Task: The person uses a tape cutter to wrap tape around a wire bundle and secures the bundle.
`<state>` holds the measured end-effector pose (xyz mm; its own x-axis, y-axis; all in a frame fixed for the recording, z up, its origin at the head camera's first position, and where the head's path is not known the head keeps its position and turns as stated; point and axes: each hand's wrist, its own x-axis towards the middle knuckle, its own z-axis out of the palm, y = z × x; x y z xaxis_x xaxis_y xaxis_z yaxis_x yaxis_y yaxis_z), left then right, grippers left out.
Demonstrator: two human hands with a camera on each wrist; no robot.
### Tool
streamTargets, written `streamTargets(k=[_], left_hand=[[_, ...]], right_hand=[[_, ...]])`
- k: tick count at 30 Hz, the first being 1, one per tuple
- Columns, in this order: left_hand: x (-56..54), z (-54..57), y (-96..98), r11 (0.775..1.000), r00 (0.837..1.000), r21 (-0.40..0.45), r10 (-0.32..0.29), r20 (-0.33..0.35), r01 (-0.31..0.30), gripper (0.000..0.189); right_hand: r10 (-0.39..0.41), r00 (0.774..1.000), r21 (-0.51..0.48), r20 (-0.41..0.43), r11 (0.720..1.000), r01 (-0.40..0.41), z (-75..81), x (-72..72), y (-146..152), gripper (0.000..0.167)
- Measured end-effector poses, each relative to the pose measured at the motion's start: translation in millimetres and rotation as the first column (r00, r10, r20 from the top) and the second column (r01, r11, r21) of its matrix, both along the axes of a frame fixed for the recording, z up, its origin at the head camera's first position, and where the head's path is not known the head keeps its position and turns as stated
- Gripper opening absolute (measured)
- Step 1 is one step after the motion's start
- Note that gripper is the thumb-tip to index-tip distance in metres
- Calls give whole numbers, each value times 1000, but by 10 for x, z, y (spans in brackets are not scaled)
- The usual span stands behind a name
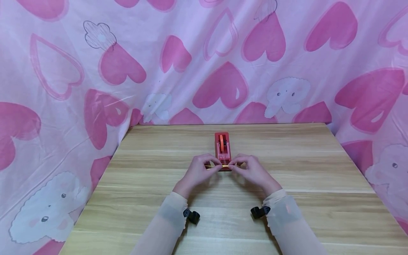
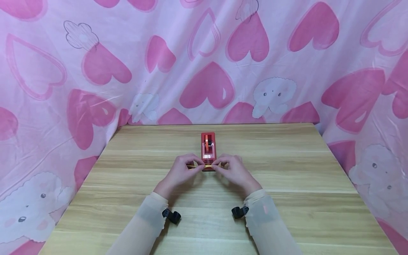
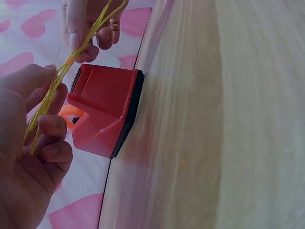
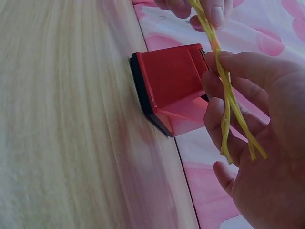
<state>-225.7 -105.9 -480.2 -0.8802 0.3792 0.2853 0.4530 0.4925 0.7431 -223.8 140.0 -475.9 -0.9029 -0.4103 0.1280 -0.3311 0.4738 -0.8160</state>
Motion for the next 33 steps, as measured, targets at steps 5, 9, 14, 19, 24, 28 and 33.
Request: streamTargets(k=[5, 9, 14, 19, 24, 28, 33], left_hand=[[-6, -6, 1, 1000, 1000, 28, -3, 10, 3, 7], [-4, -16, 2, 999, 1000, 35, -2, 1, 2, 10], [8, 4, 8, 1000, 1000, 8, 8, -23, -8, 11], [18, 26, 9, 1000, 999, -17, 6, -41, -7, 11], [8, 14, 10, 1000, 998, 10, -13, -63, 14, 9], [-9, -4, 7, 999, 998, 45, -14, -55, 16, 12], [-16, -8, -1, 999, 1000, 39, -3, -23, 3, 14]], right_hand=[[-20, 999, 16, 45, 1000, 19, 19, 17, -17, 7], [-26, 996, -14, 82, 1000, 27, 24, 36, -36, 9], [-18, 994, -45, 111, 999, 23, -9, 27, -41, 13], [-24, 991, -40, 134, 999, 30, -23, 21, -46, 15], [-42, 991, -39, 125, 998, 48, -32, 23, -56, 14], [-33, 994, -44, 109, 998, 38, -24, 21, -72, 11], [-45, 995, -28, 92, 998, 47, 0, 36, -78, 7]])
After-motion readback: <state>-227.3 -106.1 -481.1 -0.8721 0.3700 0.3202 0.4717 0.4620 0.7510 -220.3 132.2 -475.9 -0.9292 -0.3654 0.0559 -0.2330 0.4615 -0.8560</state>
